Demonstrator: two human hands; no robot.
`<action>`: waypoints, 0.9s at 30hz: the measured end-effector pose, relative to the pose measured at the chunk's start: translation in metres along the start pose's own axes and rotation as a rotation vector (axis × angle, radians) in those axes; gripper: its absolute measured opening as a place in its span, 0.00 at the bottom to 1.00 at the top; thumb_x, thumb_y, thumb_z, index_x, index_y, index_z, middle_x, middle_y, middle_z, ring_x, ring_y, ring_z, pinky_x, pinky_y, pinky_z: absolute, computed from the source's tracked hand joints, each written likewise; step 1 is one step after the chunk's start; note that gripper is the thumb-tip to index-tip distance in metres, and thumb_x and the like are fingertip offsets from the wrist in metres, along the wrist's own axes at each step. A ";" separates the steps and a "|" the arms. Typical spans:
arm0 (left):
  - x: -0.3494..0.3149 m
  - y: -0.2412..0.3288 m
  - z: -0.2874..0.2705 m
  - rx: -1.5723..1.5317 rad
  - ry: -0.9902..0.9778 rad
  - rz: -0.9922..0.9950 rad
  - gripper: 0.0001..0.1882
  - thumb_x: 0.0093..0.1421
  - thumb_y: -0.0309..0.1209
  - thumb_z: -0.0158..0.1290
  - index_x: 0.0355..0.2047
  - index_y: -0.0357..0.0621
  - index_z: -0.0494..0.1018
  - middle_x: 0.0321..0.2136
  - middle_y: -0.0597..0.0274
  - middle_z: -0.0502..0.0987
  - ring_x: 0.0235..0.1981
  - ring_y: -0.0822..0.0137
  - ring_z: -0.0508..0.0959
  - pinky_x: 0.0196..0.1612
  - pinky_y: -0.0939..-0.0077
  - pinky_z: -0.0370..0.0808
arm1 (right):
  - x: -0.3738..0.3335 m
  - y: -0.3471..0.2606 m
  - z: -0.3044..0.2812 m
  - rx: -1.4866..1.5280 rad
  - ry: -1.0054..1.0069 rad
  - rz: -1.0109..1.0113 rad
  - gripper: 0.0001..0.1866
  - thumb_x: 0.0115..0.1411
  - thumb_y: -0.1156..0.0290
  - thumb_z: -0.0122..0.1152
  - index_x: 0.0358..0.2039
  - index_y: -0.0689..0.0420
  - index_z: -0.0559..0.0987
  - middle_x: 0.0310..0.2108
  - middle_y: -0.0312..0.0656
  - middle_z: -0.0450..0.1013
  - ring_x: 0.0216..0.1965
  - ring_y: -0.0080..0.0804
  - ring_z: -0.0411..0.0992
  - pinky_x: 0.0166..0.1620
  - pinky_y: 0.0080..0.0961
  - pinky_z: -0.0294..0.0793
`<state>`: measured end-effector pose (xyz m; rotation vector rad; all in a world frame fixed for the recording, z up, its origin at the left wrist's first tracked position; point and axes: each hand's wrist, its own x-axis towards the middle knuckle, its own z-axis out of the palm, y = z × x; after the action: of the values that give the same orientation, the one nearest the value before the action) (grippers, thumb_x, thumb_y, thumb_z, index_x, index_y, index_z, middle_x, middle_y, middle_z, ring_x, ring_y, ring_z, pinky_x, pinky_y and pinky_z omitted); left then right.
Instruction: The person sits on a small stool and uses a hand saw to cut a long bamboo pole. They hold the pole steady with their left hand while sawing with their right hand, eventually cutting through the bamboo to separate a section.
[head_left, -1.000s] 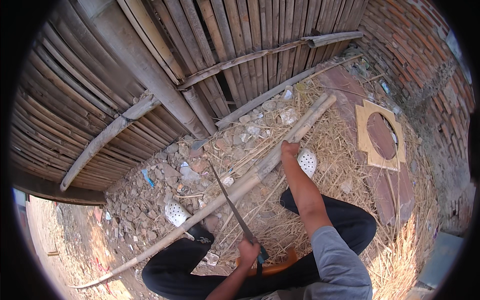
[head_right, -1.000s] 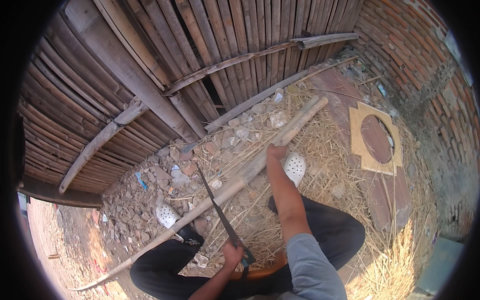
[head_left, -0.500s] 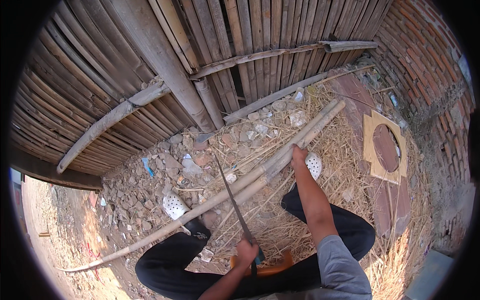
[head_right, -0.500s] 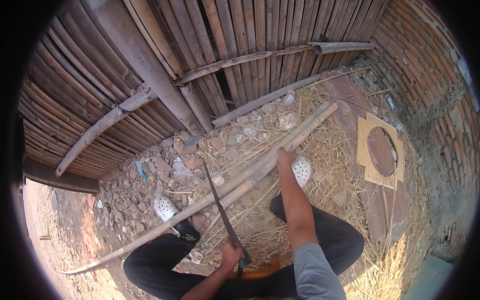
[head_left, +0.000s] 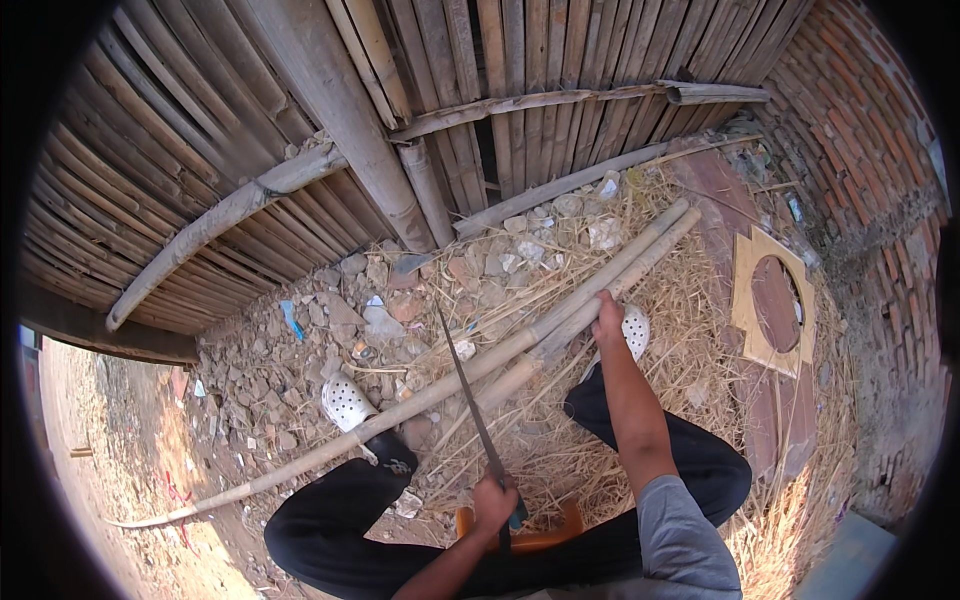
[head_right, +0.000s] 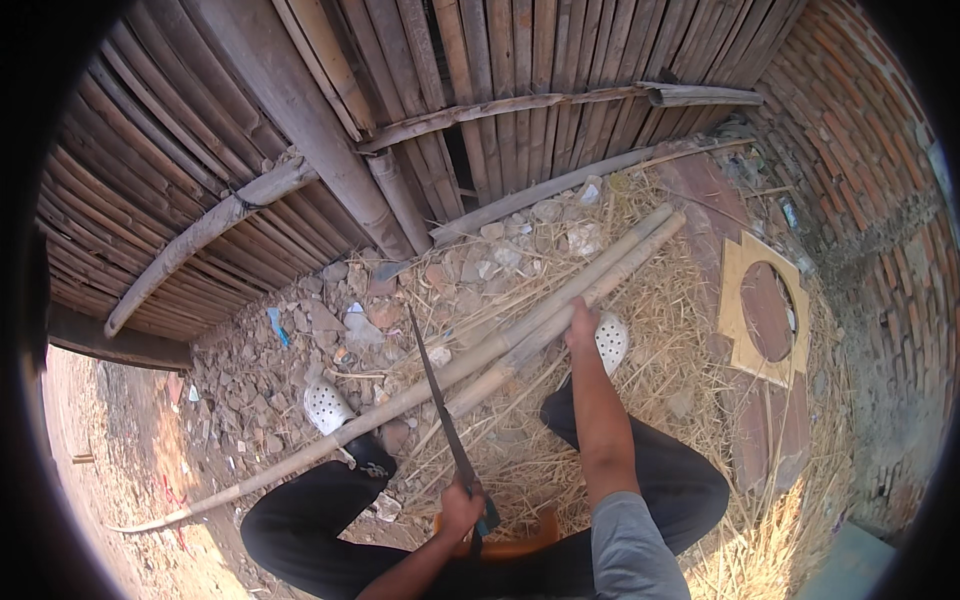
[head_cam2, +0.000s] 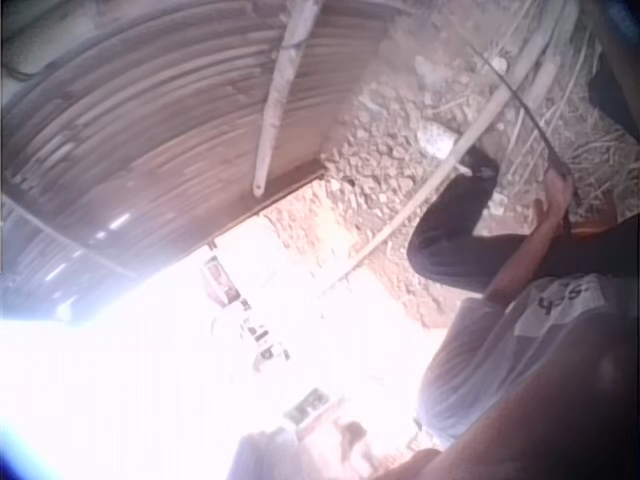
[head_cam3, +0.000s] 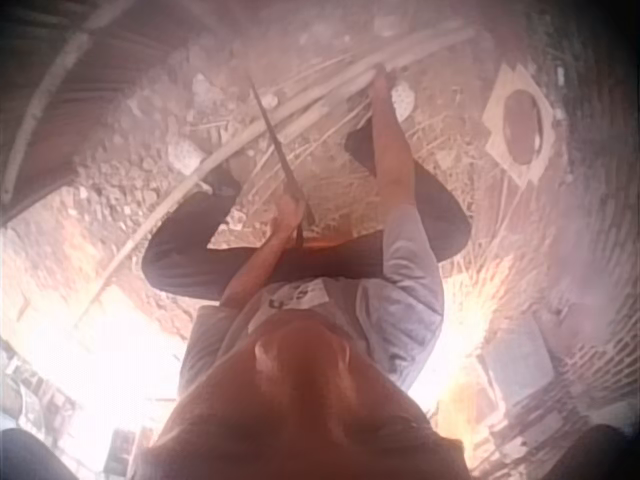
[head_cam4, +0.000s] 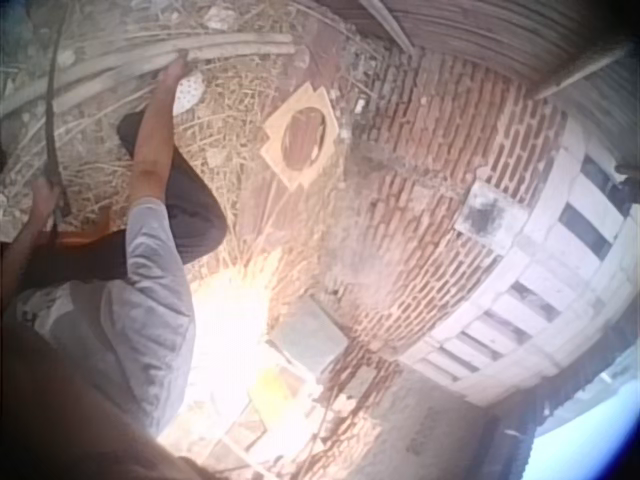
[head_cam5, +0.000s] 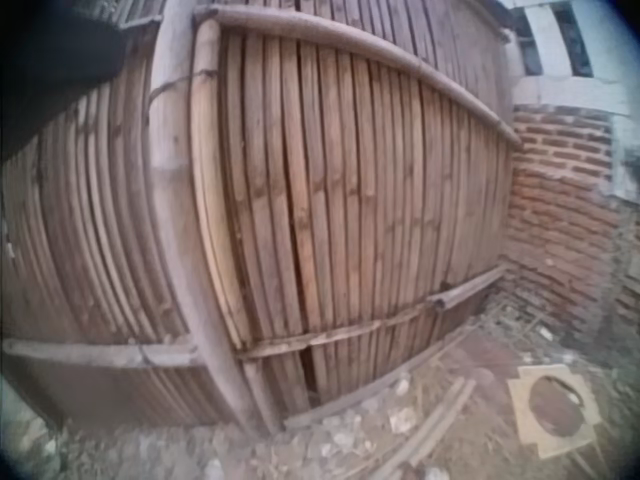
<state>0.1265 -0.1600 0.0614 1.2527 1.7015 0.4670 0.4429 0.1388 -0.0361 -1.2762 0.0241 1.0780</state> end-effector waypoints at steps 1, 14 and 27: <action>0.000 0.000 0.000 -0.017 -0.008 0.000 0.16 0.56 0.32 0.50 0.41 0.32 0.69 0.22 0.40 0.77 0.27 0.39 0.78 0.31 0.49 0.75 | 0.000 0.001 0.000 -0.002 -0.005 -0.010 0.28 0.53 0.76 0.60 0.54 0.67 0.64 0.46 0.51 0.69 0.46 0.45 0.71 0.47 0.42 0.75; 0.000 0.004 0.001 0.060 0.017 0.011 0.14 0.57 0.32 0.51 0.38 0.32 0.70 0.19 0.40 0.76 0.24 0.39 0.78 0.28 0.50 0.75 | 0.005 0.013 -0.008 -0.052 -0.020 -0.137 0.25 0.55 0.71 0.60 0.51 0.66 0.64 0.46 0.52 0.69 0.45 0.47 0.73 0.47 0.46 0.78; -0.001 -0.009 0.002 0.087 0.020 0.017 0.17 0.55 0.31 0.51 0.41 0.30 0.69 0.23 0.39 0.77 0.26 0.40 0.78 0.32 0.49 0.76 | -0.010 0.011 0.002 0.024 0.000 -0.123 0.23 0.54 0.76 0.58 0.51 0.66 0.67 0.46 0.48 0.69 0.45 0.42 0.72 0.48 0.40 0.75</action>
<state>0.1234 -0.1647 0.0544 1.3299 1.7448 0.4210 0.4290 0.1328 -0.0384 -1.2396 -0.0408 0.9699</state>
